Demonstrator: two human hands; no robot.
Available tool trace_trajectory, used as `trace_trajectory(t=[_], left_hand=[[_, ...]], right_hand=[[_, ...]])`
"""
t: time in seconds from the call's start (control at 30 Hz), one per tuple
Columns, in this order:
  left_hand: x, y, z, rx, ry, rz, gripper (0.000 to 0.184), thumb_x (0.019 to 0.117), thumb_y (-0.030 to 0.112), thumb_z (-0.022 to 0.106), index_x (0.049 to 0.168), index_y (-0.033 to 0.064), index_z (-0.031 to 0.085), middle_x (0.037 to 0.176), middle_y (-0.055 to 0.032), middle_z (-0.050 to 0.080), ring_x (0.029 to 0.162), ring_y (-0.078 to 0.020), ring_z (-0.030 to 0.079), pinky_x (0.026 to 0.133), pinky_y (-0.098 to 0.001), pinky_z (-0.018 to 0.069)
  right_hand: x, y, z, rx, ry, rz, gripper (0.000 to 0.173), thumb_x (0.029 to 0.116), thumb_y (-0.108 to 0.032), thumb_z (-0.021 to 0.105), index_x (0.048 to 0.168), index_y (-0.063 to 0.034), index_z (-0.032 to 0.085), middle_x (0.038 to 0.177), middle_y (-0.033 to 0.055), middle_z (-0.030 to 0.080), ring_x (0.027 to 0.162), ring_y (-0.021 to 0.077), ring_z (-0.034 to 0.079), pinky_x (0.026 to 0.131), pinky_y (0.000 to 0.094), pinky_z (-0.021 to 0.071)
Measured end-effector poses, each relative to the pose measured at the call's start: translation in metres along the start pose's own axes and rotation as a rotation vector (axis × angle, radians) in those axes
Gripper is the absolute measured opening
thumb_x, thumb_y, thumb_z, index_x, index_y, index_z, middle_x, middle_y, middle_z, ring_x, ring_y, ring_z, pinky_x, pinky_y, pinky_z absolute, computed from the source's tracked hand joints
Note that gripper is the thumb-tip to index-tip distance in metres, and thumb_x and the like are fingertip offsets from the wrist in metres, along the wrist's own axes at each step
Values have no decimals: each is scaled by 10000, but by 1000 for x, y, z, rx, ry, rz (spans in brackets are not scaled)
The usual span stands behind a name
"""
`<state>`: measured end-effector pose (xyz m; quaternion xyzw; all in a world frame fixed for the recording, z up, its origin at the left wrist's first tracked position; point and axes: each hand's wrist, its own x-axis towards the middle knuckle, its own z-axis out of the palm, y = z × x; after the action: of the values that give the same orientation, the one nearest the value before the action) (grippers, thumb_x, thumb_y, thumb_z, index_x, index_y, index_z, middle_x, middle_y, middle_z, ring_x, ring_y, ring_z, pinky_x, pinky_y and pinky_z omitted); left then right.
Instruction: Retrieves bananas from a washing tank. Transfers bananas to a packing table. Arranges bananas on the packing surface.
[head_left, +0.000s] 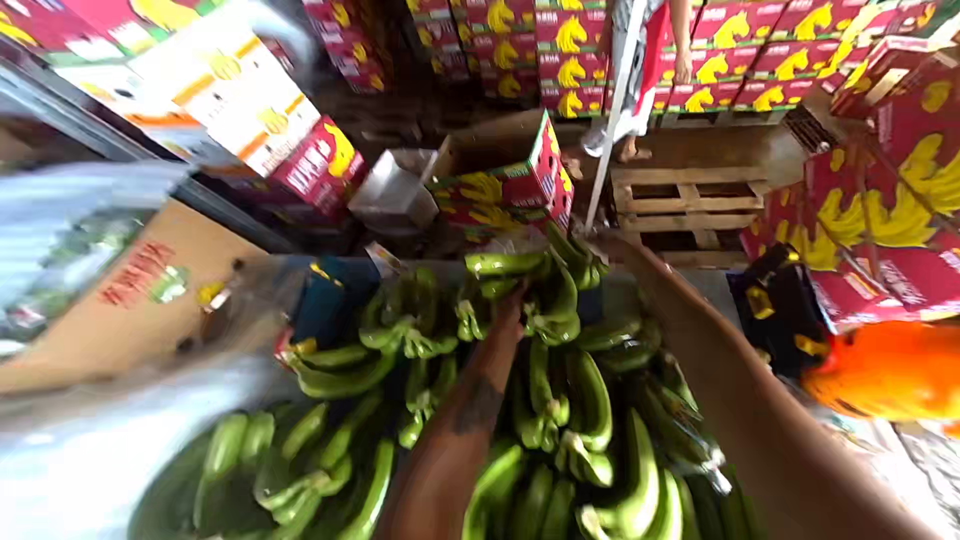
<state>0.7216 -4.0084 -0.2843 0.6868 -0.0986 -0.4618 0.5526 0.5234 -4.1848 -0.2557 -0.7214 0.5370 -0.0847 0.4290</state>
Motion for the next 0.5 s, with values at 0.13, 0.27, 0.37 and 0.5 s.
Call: trace_trajectory(t=[0.13, 0.27, 0.37, 0.5], left_hand=[[8, -1, -7, -8, -19, 18, 659, 953, 277, 741, 1488, 30, 445, 1448, -215, 532, 1313, -321, 543, 1057, -545, 484], [16, 2, -5, -122, -33, 11, 642, 953, 223, 738, 1487, 33, 436, 1424, -208, 552, 1276, -302, 574, 1039, -521, 506], [-4, 24, -7, -193, 18, -112, 562, 1000, 267, 672, 1459, 18, 463, 1379, -203, 586, 1238, -305, 598, 1017, -525, 516], [-20, 40, -29, -325, -72, -196, 471, 1044, 420, 532, 1384, 95, 518, 1253, -177, 634, 1107, -325, 638, 878, -566, 546]], right_hand=[[2, 27, 26, 232, -97, 67, 458, 1006, -478, 622, 1277, -113, 672, 904, 91, 631, 666, 153, 504, 611, 366, 453], [-8, 16, 28, 197, -6, -27, 483, 1004, -470, 635, 1253, -59, 685, 1043, 196, 686, 854, 296, 637, 790, 529, 523], [-21, 17, 36, 62, -54, -128, 537, 905, -462, 770, 1288, -93, 695, 1044, 212, 703, 931, 375, 662, 846, 625, 518], [-36, 21, 46, 9, -15, -153, 456, 883, -334, 822, 1214, -45, 701, 964, 195, 725, 755, 333, 718, 730, 563, 606]])
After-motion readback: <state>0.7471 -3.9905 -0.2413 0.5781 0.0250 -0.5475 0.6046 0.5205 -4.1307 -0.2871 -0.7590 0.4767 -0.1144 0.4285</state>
